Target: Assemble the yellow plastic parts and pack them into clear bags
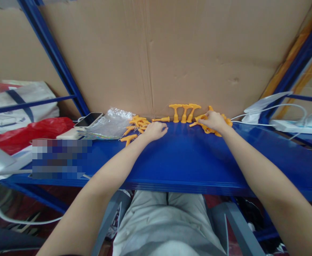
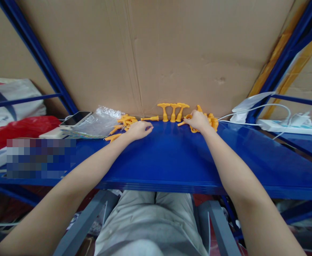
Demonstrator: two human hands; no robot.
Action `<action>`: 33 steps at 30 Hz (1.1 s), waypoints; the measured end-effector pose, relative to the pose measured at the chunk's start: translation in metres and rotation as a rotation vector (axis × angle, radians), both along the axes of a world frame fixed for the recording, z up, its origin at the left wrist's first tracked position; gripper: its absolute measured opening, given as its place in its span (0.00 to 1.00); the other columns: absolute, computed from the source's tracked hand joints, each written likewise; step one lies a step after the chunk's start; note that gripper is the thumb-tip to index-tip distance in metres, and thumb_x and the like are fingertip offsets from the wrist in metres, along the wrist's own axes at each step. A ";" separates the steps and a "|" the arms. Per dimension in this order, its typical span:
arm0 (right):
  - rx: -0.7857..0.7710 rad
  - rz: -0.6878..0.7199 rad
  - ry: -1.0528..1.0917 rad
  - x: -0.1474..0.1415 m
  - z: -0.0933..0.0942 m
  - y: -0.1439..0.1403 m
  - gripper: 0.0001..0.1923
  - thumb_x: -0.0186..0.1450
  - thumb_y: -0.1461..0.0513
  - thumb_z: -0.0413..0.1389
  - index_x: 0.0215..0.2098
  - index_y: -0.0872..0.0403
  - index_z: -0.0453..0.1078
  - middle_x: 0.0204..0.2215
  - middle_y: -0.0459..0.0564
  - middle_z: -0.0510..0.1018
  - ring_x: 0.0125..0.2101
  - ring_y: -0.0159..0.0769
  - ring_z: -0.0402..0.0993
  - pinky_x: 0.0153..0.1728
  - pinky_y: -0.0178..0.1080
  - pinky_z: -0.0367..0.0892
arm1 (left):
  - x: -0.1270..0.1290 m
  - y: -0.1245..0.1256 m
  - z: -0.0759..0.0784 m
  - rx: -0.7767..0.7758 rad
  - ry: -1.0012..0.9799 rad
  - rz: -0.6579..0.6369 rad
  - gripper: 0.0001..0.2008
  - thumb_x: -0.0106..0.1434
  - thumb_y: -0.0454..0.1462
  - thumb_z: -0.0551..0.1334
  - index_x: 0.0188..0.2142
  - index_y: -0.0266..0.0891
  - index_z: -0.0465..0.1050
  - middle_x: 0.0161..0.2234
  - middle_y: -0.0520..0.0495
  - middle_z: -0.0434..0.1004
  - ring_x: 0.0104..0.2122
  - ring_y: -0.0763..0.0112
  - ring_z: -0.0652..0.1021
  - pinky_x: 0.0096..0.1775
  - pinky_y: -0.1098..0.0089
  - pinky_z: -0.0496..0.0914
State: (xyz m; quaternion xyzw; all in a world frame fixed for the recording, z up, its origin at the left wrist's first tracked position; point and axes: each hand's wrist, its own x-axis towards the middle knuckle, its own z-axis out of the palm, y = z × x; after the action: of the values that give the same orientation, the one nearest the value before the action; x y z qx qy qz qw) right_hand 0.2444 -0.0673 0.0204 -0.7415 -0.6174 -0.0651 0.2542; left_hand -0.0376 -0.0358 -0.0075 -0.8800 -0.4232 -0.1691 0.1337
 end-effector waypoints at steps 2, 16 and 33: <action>-0.066 -0.024 -0.097 -0.002 -0.001 -0.001 0.18 0.62 0.51 0.58 0.39 0.58 0.73 0.37 0.64 0.80 0.44 0.55 0.77 0.41 0.46 0.68 | 0.001 -0.003 0.002 -0.012 0.044 0.019 0.15 0.67 0.37 0.54 0.42 0.37 0.80 0.40 0.41 0.83 0.41 0.58 0.82 0.42 0.64 0.73; -0.412 0.081 -0.348 -0.008 -0.008 -0.004 0.18 0.62 0.54 0.61 0.46 0.55 0.76 0.43 0.62 0.80 0.46 0.57 0.76 0.44 0.49 0.69 | 0.001 -0.008 0.007 -0.078 0.183 0.117 0.17 0.69 0.40 0.53 0.46 0.36 0.78 0.45 0.39 0.82 0.47 0.54 0.80 0.46 0.62 0.71; -0.370 0.072 -0.325 -0.010 -0.013 -0.004 0.23 0.66 0.49 0.55 0.51 0.56 0.75 0.47 0.65 0.79 0.50 0.58 0.75 0.48 0.52 0.68 | -0.032 0.008 0.022 -0.374 -0.010 0.502 0.17 0.54 0.34 0.66 0.45 0.39 0.79 0.49 0.31 0.78 0.52 0.35 0.76 0.50 0.40 0.68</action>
State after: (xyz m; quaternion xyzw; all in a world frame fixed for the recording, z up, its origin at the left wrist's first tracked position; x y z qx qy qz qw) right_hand 0.2347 -0.0717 0.0072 -0.7327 -0.6777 -0.0605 0.0136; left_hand -0.0695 -0.0279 0.0150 -0.7566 -0.6516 -0.0544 0.0050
